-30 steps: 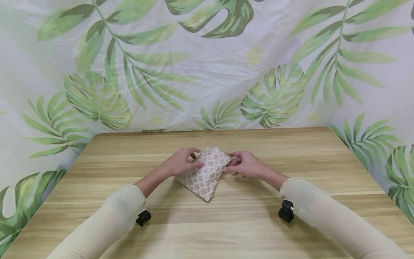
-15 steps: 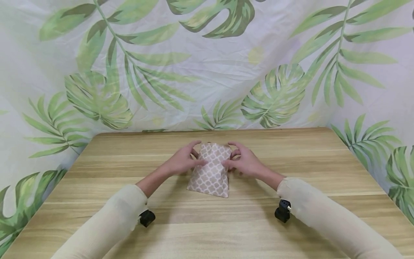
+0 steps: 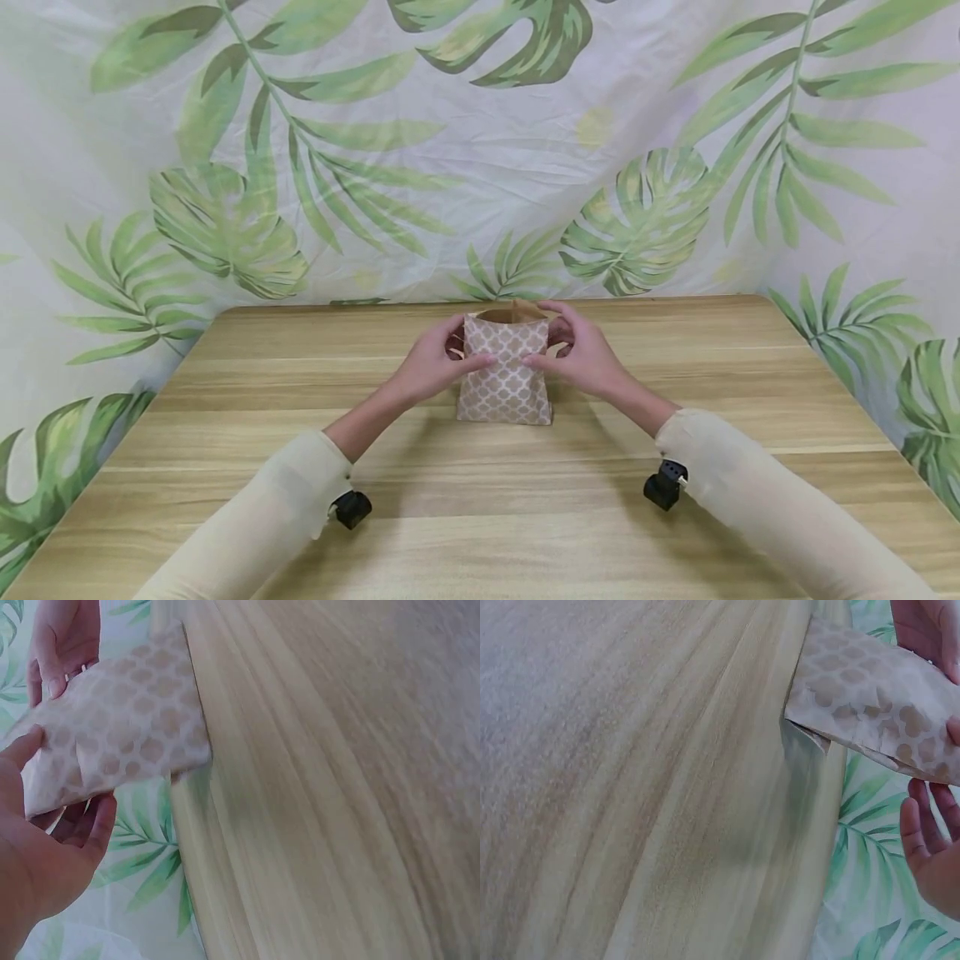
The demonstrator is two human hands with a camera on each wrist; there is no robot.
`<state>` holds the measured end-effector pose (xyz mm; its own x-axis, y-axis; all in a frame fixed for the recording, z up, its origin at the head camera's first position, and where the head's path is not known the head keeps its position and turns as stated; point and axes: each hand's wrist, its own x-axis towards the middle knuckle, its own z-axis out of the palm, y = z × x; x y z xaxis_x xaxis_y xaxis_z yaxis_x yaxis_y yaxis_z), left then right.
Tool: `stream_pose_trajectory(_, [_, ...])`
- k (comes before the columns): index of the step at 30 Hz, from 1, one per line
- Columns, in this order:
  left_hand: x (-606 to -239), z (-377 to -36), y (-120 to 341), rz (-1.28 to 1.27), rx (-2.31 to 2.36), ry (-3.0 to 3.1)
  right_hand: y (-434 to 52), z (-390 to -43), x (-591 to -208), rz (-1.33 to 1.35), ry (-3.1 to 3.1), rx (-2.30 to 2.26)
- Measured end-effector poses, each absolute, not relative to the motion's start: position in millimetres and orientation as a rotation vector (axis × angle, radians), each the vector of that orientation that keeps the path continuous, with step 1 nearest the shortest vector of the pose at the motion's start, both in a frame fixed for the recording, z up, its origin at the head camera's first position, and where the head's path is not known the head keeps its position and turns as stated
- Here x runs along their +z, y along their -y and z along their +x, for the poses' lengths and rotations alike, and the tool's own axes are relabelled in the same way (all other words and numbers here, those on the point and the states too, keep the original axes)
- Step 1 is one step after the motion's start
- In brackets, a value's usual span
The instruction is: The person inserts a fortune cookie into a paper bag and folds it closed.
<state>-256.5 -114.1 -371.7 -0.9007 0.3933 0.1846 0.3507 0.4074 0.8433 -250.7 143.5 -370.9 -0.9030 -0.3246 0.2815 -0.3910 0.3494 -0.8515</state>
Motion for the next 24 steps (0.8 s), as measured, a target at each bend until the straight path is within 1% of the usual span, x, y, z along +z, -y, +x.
stream_pose_trajectory(7, [-367.2,-252.1,110.5,0.748,1.649,-2.57,-143.2,-246.7,-365.9,0.807,2.448,1.622])
stream_pose_trajectory(15, [-363.6,-248.5,102.0,0.998,1.758,-2.512,-140.8,-240.0,-360.8,0.918,2.414,1.485])
stream_pose_trajectory(24, [-364.0,-245.5,98.2,1.032,1.844,-2.485,-141.3,-236.5,-357.8,0.964,2.34,1.467])
